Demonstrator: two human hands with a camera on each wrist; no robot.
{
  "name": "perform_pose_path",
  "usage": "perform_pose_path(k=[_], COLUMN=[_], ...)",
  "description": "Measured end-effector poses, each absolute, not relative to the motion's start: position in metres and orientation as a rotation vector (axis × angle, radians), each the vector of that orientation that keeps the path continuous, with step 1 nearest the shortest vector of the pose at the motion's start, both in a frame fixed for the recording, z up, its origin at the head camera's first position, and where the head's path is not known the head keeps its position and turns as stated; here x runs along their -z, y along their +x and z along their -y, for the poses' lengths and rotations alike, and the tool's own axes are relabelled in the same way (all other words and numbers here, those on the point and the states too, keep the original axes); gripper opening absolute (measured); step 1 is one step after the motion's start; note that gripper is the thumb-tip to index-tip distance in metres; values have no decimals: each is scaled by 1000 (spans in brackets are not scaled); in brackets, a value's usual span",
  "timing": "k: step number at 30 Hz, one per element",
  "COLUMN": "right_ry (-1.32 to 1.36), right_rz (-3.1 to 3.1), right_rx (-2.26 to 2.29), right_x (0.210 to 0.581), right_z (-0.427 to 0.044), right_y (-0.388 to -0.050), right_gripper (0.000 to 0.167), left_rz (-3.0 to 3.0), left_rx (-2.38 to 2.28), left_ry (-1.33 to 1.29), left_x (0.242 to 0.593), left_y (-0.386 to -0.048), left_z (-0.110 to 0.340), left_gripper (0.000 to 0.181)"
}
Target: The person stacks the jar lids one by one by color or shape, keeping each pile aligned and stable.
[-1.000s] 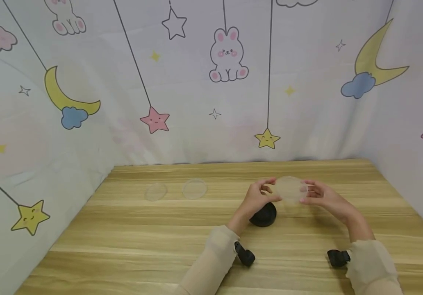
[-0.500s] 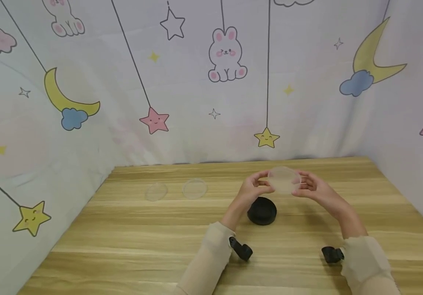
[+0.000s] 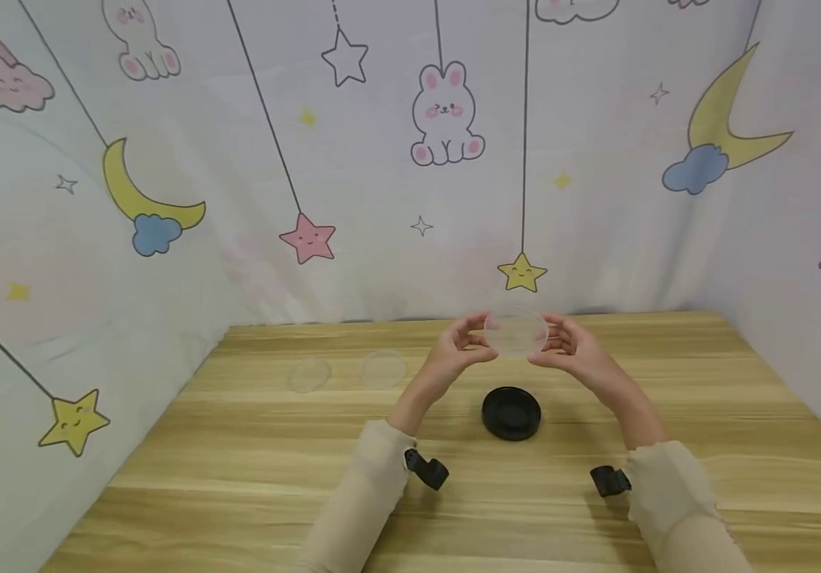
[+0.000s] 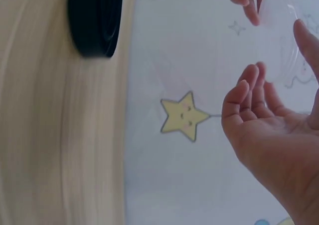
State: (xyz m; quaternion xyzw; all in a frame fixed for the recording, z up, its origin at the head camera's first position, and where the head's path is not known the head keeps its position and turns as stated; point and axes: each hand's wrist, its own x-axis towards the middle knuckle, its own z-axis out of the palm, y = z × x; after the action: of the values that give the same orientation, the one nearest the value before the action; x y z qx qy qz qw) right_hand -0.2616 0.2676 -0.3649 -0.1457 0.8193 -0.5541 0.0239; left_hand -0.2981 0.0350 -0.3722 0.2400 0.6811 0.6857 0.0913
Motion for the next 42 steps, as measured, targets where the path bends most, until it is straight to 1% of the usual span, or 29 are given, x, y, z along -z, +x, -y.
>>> perform_pose_path(k=[5,13,18,24,31,37,42], right_ry=[-461,-479,-496,-469,-434,-496,-559], right_rz=[-2494,-2471,-2467,-2441,-2373,-2423,-2465], right_rx=[1768,1806,1779,1738,1697,1565,1521], right_x=[363,377,389,401,415,426,432], right_z=[-240,-191,-163,-134,-121,-118,-115], right_y=[-267,-276,-277,-274,-271,-270,-268], right_gripper=[74,73,73,72,74,79,72], left_rz=[-2036,-2178,-2272,-2323,-2344,-2341,-2324], left_rx=[-2032,-1882,-1774,-1728,-1665,-1602,-1549], left_ry=[748,833,799,757,710,702,697], left_x=[371,372,384,398,411,421,428], left_y=[-299,-303,-300,-296,-291,-291,-289], left_z=[-12,40,73,96,112,118,120], left_gripper=[66,70,71,70,69,72,71])
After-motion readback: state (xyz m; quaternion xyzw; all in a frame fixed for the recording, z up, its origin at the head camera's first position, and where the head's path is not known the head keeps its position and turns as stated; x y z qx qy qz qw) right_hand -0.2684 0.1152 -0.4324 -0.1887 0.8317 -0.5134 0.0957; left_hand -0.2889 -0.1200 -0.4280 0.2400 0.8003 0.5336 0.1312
